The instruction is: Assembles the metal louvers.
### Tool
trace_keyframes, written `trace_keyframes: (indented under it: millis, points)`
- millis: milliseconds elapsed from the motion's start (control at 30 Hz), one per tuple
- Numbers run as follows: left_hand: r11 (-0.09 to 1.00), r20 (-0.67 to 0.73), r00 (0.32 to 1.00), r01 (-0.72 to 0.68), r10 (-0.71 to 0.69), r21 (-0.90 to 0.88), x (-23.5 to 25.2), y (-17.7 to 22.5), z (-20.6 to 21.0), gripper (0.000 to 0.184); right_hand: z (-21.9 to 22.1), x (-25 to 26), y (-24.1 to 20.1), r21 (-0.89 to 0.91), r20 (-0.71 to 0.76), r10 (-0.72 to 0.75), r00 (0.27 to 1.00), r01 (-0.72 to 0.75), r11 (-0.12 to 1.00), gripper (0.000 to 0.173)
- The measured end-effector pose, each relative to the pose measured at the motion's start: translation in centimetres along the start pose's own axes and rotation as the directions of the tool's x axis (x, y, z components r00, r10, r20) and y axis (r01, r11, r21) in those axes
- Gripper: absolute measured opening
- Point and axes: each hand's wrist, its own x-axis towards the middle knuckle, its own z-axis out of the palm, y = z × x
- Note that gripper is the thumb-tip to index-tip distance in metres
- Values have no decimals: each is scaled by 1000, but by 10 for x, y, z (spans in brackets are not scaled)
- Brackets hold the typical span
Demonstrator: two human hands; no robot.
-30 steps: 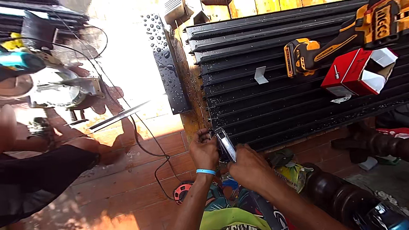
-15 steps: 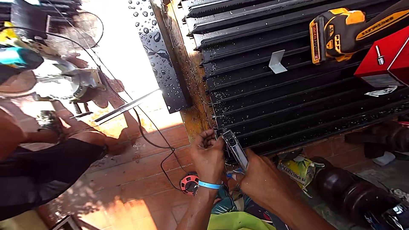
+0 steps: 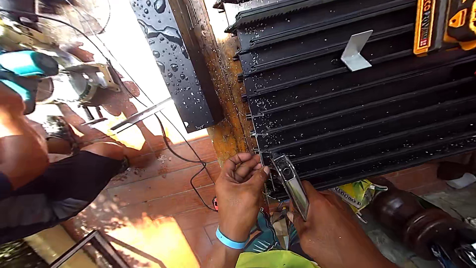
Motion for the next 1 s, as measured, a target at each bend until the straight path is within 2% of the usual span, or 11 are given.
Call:
trace_keyframes:
  millis: [300,400,667,1000]
  points:
    - [998,59,998,-10,7,55,5,3,-7,41,13,3,3,-23,-93,-46,995,44,999,52]
    - [996,78,997,-6,0,87,7,8,-8,35,10,2,3,-4,-68,-60,996,60,998,51]
    - [996,98,995,27,-35,88,7,8,-3,40,1,-6,-1,123,-26,1,1000,3,992,58]
    - [994,151,987,60,-46,-87,3,3,-14,46,0,-16,3,110,-33,-37,999,40,993,51]
